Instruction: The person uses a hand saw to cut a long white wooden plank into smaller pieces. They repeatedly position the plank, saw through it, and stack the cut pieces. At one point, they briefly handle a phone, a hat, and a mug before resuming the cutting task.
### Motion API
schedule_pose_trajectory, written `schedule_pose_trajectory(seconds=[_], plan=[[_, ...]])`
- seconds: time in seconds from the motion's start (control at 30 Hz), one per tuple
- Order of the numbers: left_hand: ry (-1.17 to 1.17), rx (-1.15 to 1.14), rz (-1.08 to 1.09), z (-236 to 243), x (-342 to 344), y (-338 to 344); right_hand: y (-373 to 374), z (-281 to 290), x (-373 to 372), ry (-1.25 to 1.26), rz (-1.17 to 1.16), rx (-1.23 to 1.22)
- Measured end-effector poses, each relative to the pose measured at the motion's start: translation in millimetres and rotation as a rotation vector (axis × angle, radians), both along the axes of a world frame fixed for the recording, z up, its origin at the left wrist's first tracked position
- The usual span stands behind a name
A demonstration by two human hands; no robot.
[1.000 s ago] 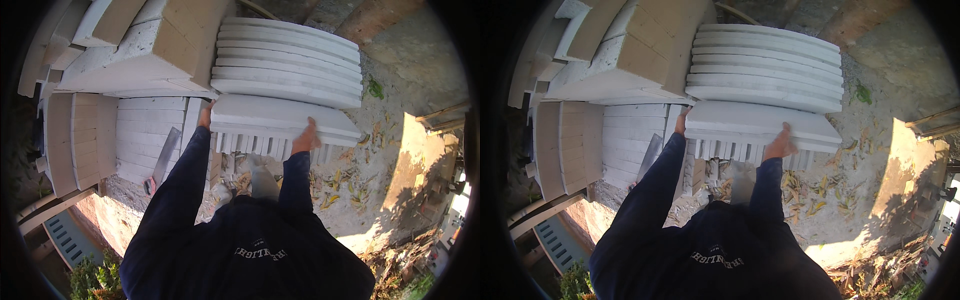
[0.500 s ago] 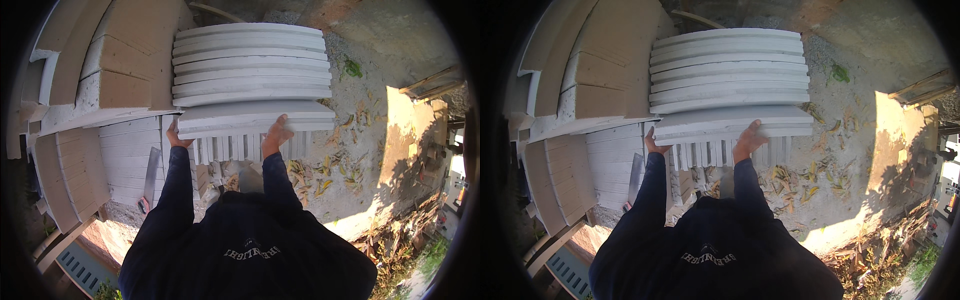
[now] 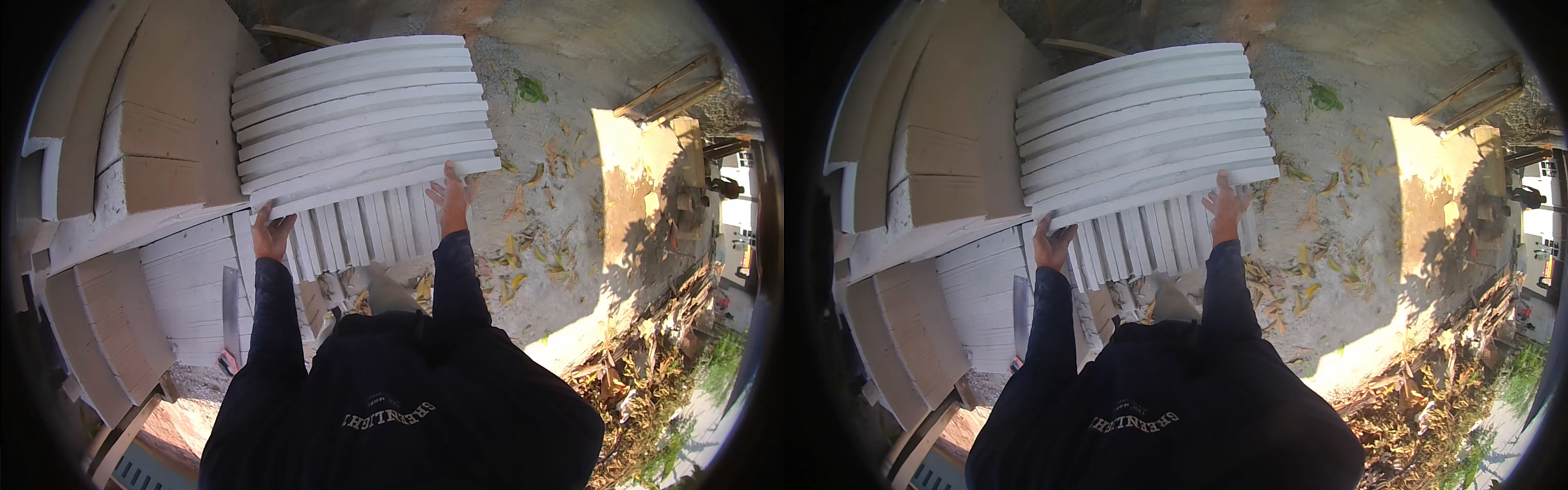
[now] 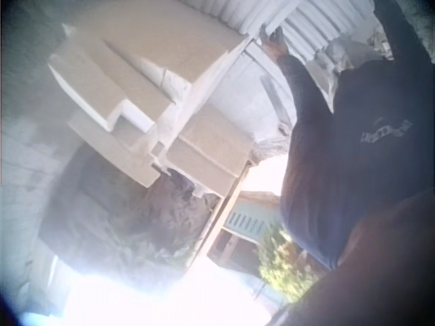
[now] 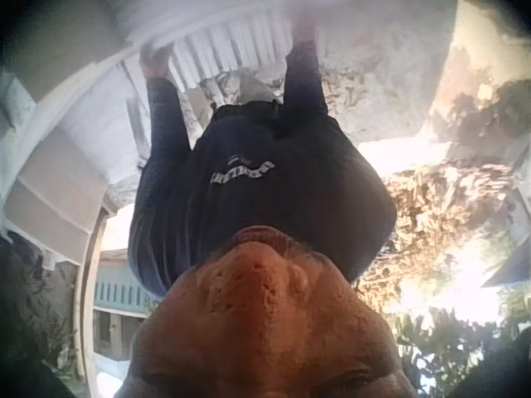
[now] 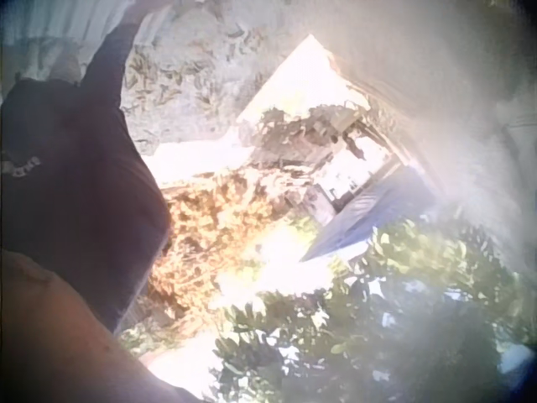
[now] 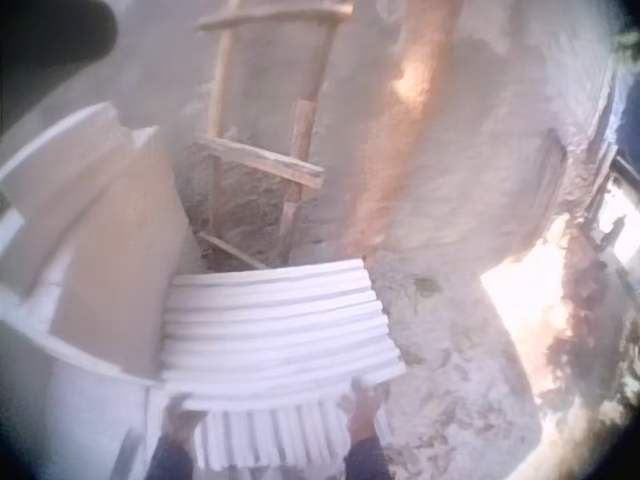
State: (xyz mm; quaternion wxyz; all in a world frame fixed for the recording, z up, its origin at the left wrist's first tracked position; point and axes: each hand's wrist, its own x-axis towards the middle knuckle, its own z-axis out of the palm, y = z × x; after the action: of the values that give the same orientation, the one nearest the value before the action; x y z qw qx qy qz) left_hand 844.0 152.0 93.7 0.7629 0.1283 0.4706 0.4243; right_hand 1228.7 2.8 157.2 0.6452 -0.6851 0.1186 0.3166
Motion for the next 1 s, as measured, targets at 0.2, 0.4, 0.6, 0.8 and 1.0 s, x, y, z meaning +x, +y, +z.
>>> schedule_pose_trajectory(seconds=[0.2, 0.4, 0.6, 0.8, 1.0], plan=[[-0.008, -0.112, 0.035, 7.3, 13.2, 19.3, -6.8, -15.8, 66.3, 0.052, 0.232, -0.024], [0.023, -0.145, 0.135, 12.1, 16.7, 21.9, -1.1, -20.8, 61.8, -0.037, 0.222, 0.004], [0.012, -0.129, 0.11, 17.4, 10.2, 24.6, -1.4, -26.1, 49.1, -0.095, 0.212, 0.071], [-0.072, -0.101, -0.014, 3.4, 1.8, 25.7, -2.0, -47.8, 65.2, -0.059, 0.199, 0.021], [0.045, -0.1, -0.241, 23.0, -26.7, -15.2, -12.2, -39.9, 57.9, -0.126, 0.259, -0.008]])
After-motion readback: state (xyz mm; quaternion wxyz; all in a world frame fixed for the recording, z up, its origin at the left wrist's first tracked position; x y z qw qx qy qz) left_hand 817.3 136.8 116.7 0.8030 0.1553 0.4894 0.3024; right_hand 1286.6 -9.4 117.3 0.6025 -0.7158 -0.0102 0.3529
